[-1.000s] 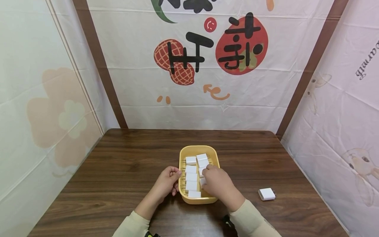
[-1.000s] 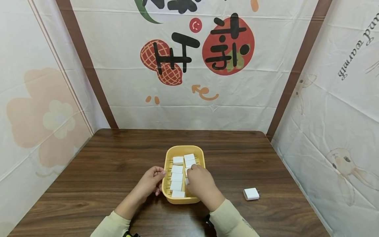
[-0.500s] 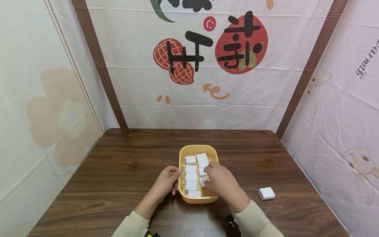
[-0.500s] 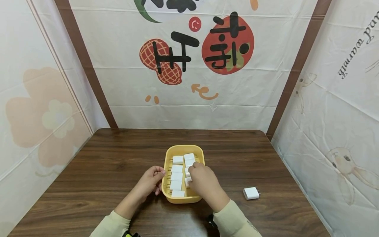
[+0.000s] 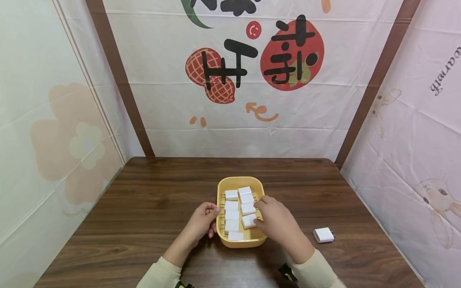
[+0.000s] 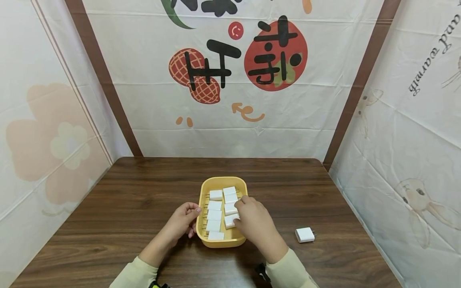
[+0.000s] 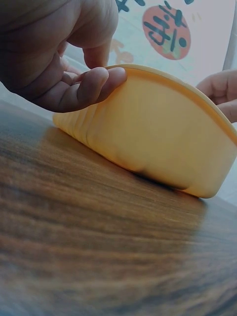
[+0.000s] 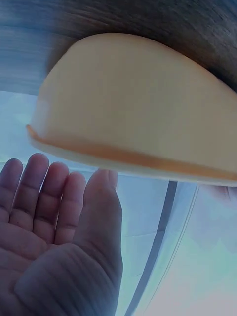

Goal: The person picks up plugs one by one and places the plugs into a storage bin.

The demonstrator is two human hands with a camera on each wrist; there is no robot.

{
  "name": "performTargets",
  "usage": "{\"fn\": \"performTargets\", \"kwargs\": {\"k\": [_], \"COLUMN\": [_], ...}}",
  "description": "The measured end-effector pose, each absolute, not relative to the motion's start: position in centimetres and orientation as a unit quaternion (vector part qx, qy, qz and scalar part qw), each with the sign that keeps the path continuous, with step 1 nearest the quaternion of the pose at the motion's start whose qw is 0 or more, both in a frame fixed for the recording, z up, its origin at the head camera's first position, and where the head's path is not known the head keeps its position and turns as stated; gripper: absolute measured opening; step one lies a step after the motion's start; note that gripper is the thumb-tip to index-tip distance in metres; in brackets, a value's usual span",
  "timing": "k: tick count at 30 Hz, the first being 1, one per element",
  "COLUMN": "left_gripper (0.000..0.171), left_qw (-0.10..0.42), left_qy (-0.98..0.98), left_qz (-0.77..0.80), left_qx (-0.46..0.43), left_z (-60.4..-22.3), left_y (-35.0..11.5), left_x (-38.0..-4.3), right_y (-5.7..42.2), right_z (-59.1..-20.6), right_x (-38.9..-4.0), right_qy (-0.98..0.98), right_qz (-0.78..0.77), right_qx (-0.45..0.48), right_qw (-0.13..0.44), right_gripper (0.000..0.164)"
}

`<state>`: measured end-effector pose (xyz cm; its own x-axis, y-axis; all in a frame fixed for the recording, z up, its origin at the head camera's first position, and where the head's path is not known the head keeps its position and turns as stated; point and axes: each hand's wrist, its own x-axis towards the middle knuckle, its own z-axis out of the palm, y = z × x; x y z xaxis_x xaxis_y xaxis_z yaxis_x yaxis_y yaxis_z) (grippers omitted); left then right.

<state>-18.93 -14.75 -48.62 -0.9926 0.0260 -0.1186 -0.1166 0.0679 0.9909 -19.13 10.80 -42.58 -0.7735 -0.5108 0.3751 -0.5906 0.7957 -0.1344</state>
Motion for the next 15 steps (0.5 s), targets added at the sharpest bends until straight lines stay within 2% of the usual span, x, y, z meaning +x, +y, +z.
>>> {"fn": "performTargets", "kwargs": {"k": [15], "left_gripper": [0.026], "left_qw": [0.058], "left_qy": [0.727], "left_qz": [0.683], "left_qx": [-0.03], "left_z": [-48.5], "left_y": [-14.8], "left_x": [-18.9], "right_y": [13.9], "right_z": [-42.7], "right_x": [-18.1], "right_qy": [-0.95], "right_qz": [0.168], "right_qx": [0.217], "right_qw": [0.146], "right_gripper": [0.04]}}
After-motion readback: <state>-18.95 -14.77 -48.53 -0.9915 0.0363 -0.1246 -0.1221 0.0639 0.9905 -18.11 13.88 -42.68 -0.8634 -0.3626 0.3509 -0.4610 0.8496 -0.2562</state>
